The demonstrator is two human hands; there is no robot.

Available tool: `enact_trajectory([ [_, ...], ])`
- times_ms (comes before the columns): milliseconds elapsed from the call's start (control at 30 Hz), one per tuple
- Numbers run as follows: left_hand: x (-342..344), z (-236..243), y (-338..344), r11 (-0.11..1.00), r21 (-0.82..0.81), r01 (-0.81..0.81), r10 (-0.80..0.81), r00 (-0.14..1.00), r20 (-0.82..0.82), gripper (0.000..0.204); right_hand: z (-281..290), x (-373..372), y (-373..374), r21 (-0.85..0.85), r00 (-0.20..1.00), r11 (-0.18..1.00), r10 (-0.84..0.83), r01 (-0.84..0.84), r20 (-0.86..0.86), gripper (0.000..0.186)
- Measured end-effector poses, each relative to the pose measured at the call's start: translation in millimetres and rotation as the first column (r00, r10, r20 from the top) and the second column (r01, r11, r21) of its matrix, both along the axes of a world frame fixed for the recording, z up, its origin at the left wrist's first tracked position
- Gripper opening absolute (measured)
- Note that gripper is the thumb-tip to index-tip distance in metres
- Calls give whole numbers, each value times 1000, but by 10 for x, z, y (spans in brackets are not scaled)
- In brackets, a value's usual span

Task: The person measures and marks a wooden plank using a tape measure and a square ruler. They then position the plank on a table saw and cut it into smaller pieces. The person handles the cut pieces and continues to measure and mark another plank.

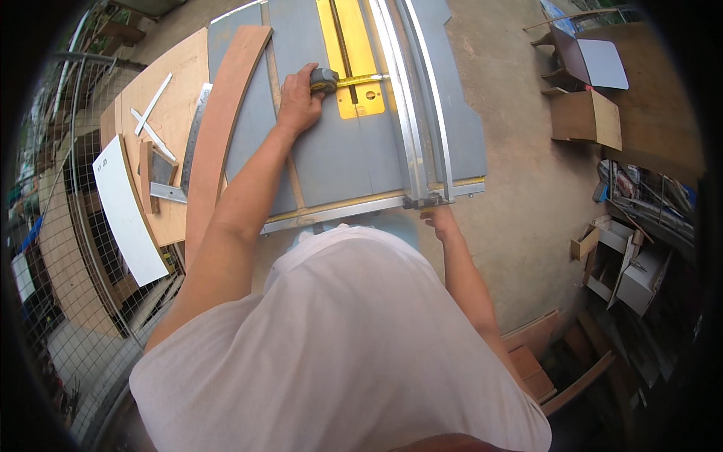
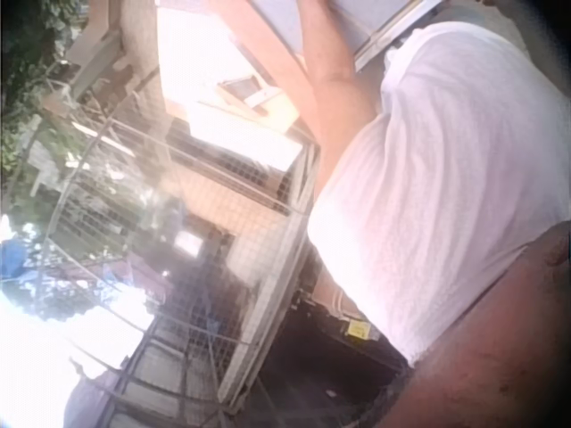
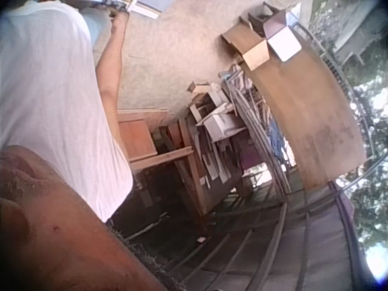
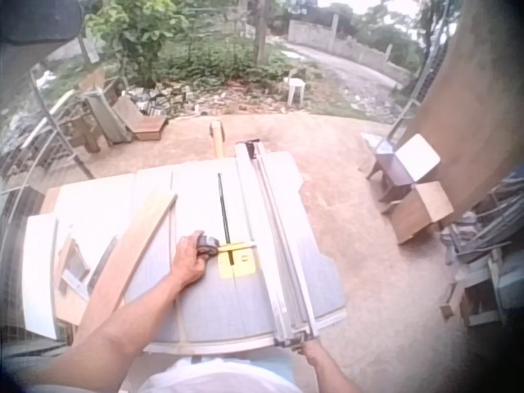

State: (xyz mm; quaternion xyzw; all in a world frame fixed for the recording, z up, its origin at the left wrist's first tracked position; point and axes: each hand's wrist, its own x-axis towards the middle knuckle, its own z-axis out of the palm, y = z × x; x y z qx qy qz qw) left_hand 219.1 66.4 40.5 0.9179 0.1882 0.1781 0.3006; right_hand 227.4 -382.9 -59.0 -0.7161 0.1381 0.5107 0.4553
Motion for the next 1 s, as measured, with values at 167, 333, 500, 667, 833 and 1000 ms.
enact_trajectory([
  [167,6,-11,-5,1000,-1,-18,18,1000,0,67,-73,-9,-36,7,1000,1000,11,-11,11,31],
  [333,5,3,-10,1000,15,2,-3,999,32,67,-117,-14,-48,-5,999,1000,27,-27,21,32],
  [500,17,13,-16,1000,11,-4,4,1000,23,67,-123,-6,-51,-8,999,1000,23,-23,30,33],
  [667,14,21,-35,999,46,-8,7,1000,28,68,-118,3,-63,0,998,999,48,-48,43,33],
  [833,21,-11,-25,999,48,-6,4,999,33,68,-110,33,-91,-18,996,996,91,-90,23,32],
  [1000,34,15,-37,999,40,-7,6,1000,24,67,-63,70,-80,-10,992,992,124,-124,10,33],
])
